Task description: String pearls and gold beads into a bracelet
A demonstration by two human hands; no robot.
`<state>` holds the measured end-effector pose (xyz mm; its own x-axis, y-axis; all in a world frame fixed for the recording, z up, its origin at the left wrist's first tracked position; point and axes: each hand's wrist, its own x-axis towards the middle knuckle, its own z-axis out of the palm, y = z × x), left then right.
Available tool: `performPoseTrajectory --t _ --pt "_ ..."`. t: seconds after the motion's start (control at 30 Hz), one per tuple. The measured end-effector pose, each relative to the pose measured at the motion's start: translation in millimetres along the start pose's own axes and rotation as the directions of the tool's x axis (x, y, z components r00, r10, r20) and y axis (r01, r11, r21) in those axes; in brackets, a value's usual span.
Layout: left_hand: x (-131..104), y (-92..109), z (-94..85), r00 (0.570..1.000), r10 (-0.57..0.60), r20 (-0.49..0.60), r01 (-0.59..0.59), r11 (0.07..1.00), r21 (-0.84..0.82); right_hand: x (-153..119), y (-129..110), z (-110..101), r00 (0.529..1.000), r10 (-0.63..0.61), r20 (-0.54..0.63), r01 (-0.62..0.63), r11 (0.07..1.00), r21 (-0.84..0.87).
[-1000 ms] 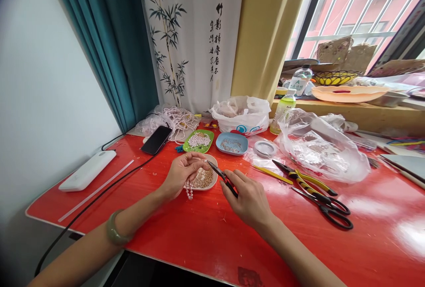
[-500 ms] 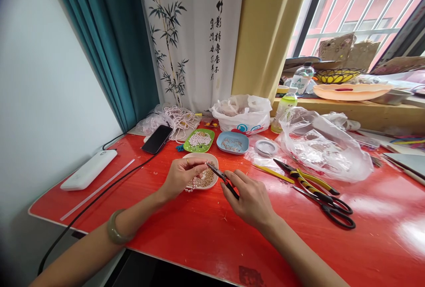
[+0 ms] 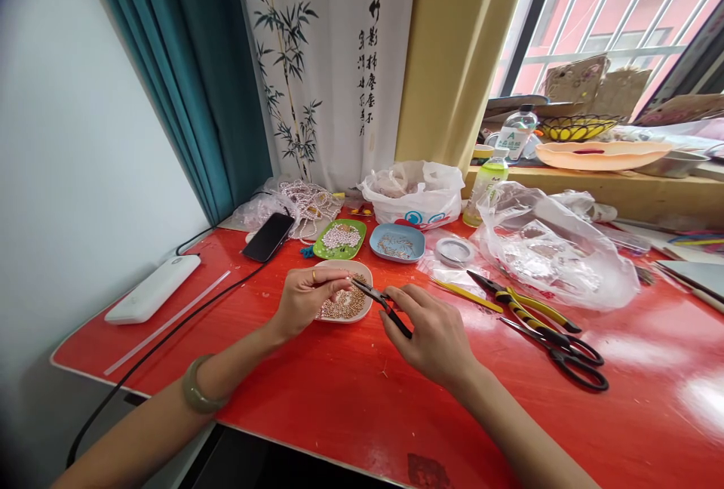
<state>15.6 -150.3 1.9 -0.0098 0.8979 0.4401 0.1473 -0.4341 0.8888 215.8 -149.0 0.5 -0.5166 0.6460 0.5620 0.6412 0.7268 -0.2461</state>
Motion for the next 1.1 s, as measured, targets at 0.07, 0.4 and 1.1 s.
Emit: performPoseTrajectory --t 0.07,0.4,1.1 --pt "0.2 0.1 -0.6 1.0 0.023 -0.003 -0.023 0.999 0.029 0.4 -0.4 -1.5 0.999 0.023 0.026 -0.024 0.999 0.024" --pt "0.2 -3.3 -1.7 0.995 0.095 0.016 -0.096 0.988 0.117 1.9 -6.3 -8.0 0.984 0.099 0.145 -0.114 0.989 0.099" --pt "1.9 -8.7 -0.3 0.989 0.144 0.021 -0.145 0.984 0.103 2.6 -9.7 -9.4 0.985 0.099 0.138 -0.117 0.985 0.128"
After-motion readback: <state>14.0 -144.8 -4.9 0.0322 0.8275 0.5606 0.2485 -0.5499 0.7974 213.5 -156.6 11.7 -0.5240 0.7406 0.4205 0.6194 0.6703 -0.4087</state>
